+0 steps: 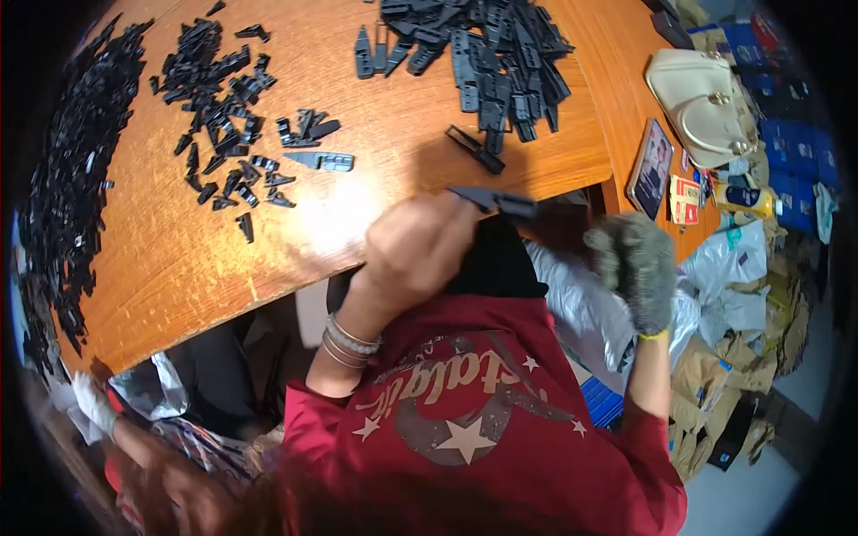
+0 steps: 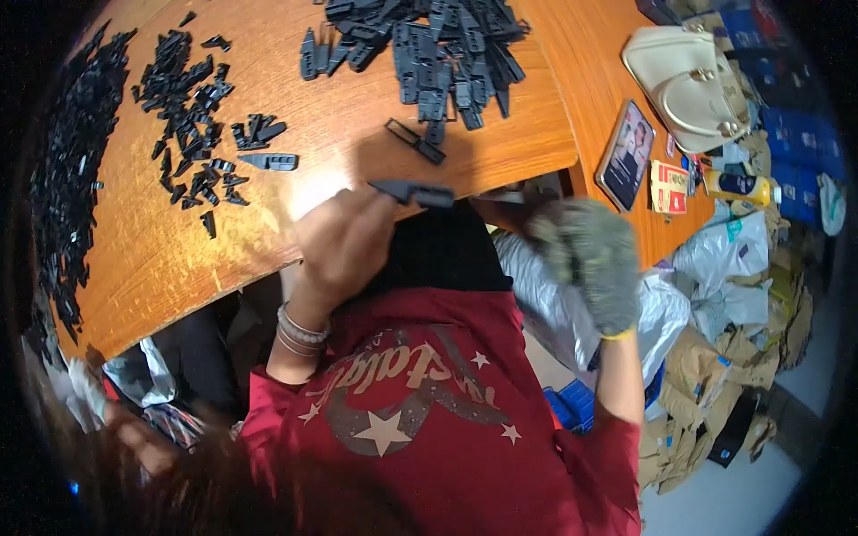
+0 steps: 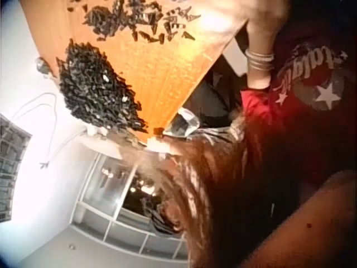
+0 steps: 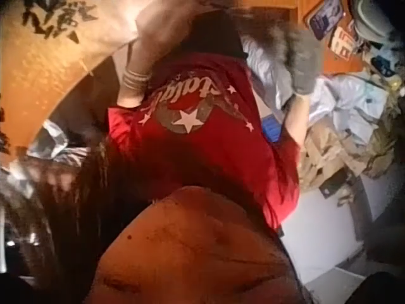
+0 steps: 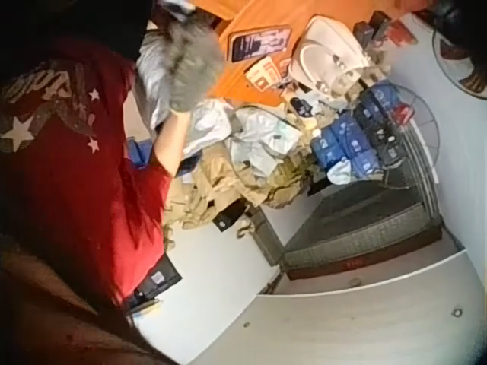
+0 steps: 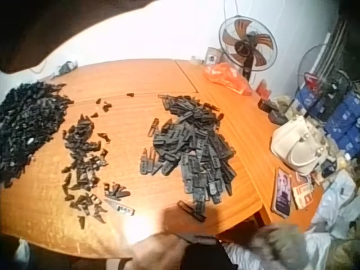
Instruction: Assembling small black plastic components by hand on a wooden table.
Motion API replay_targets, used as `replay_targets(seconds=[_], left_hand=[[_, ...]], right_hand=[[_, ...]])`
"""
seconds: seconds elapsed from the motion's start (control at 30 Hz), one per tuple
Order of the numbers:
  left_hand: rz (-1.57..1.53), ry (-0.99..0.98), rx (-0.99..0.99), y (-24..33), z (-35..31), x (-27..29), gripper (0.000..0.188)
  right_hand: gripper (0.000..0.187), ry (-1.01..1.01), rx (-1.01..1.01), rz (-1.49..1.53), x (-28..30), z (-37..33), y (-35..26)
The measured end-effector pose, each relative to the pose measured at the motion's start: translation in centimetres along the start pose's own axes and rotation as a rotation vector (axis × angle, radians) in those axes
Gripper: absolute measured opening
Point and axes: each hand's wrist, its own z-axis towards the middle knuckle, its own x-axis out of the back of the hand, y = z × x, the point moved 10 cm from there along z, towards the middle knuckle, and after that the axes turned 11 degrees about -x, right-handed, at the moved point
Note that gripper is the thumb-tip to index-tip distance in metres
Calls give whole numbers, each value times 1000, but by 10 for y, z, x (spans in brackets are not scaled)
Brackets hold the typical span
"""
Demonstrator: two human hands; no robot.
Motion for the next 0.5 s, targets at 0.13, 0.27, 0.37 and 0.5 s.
replay_targets(seconds=[0.13,0.27,0.37,0.5], left_hand=[[25,-127,-188,26,8,7,23],[55,-116,165,-29,-6,31,14],[312,-35,443,-93,-6,63,11],[455,-235,651,-131,-10,63,20]], right_hand=[[36,-829,-277,861,-86,17,-133],[37,-592,-276,833,-86,42,-143],[36,-679,-356,754,-97,36,-133],[35,-687,-372,776,-109,31,-120]])
